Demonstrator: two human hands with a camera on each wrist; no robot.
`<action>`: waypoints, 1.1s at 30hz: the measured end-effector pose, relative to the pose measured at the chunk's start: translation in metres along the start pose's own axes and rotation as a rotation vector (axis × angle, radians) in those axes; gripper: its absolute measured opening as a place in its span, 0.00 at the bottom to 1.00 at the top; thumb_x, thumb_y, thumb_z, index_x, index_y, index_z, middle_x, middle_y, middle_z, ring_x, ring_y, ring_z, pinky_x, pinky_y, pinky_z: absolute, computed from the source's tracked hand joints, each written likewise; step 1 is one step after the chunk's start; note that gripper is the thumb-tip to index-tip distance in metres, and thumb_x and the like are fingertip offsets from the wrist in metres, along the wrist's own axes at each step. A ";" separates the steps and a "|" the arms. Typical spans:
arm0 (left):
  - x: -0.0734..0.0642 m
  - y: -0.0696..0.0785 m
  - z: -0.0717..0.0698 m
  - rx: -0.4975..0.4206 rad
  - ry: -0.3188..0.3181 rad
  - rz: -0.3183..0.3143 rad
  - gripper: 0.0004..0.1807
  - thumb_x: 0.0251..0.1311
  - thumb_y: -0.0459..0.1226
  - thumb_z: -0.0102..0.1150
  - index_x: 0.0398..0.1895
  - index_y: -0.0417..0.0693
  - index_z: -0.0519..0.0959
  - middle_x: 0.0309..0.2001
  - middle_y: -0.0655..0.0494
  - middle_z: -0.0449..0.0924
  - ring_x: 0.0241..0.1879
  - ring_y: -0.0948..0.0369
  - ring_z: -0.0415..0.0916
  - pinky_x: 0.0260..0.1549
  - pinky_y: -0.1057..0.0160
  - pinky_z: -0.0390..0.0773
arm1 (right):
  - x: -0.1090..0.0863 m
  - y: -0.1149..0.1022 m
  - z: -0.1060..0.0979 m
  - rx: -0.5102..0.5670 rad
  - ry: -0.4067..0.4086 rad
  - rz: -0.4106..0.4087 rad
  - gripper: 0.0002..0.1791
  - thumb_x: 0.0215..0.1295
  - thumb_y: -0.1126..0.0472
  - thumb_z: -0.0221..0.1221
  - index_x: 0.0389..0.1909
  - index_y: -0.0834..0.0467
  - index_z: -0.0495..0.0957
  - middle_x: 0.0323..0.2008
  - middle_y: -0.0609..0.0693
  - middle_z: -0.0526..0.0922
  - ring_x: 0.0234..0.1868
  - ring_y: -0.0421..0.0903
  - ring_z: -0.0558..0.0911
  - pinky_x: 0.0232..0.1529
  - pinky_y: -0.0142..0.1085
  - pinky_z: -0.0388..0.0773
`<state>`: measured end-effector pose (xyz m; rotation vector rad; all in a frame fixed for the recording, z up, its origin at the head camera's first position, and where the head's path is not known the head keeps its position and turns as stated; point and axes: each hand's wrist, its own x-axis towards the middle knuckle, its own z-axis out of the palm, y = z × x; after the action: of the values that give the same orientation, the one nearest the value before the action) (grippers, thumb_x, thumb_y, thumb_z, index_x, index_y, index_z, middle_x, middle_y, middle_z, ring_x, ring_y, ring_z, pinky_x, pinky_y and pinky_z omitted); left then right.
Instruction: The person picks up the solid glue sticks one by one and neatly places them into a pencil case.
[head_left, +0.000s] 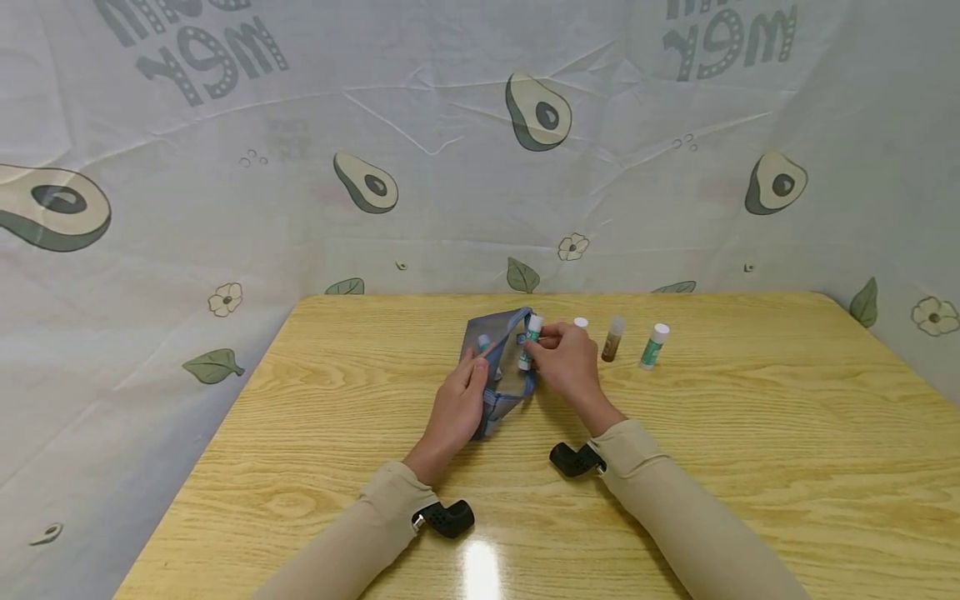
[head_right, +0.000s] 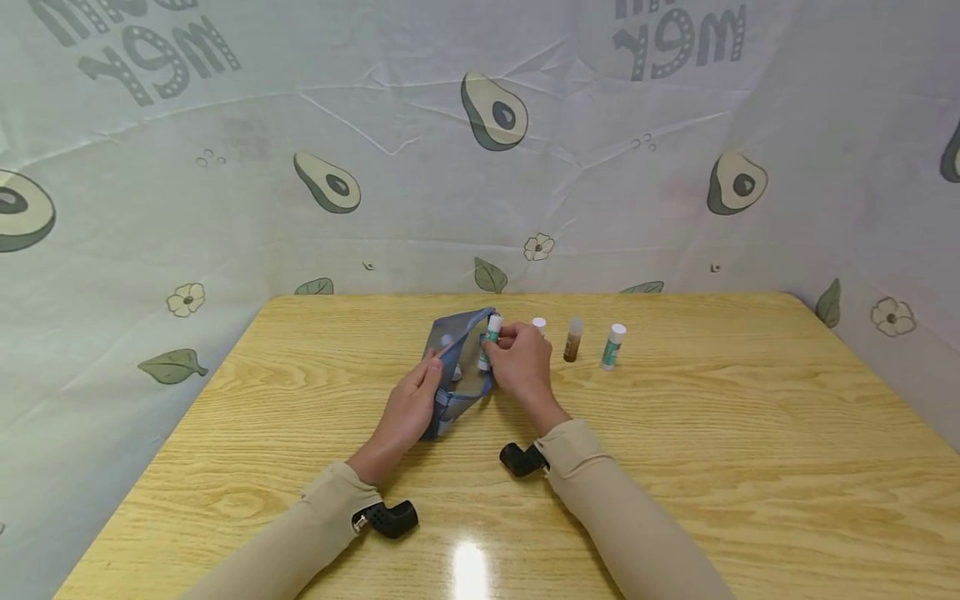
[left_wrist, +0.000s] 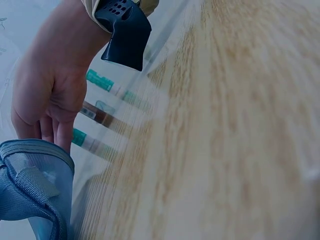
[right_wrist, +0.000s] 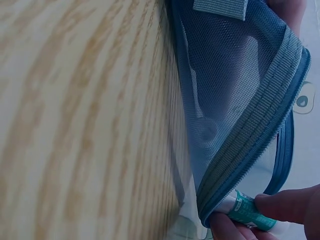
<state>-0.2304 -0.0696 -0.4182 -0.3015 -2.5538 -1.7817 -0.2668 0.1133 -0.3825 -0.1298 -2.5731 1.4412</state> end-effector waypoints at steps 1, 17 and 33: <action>0.000 0.000 0.000 0.002 0.000 0.000 0.26 0.87 0.50 0.36 0.80 0.62 0.69 0.85 0.42 0.52 0.85 0.40 0.50 0.81 0.33 0.53 | 0.000 0.000 0.000 0.001 -0.004 0.002 0.21 0.74 0.60 0.66 0.61 0.69 0.82 0.50 0.66 0.90 0.46 0.59 0.92 0.45 0.44 0.91; -0.001 0.002 0.001 0.000 0.000 -0.004 0.27 0.87 0.51 0.36 0.81 0.58 0.69 0.85 0.44 0.53 0.85 0.43 0.49 0.82 0.36 0.53 | 0.002 0.000 0.004 0.005 -0.038 0.046 0.23 0.72 0.61 0.67 0.63 0.68 0.82 0.46 0.65 0.92 0.41 0.54 0.94 0.50 0.48 0.90; -0.001 0.004 0.001 0.008 0.014 -0.013 0.26 0.87 0.51 0.37 0.80 0.59 0.71 0.85 0.44 0.54 0.85 0.42 0.50 0.82 0.36 0.54 | 0.001 -0.001 -0.004 0.092 -0.070 0.007 0.20 0.76 0.60 0.63 0.63 0.67 0.82 0.48 0.64 0.91 0.45 0.56 0.93 0.46 0.40 0.91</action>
<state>-0.2288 -0.0680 -0.4152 -0.2720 -2.5591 -1.7708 -0.2672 0.1162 -0.3800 -0.0761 -2.5573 1.5905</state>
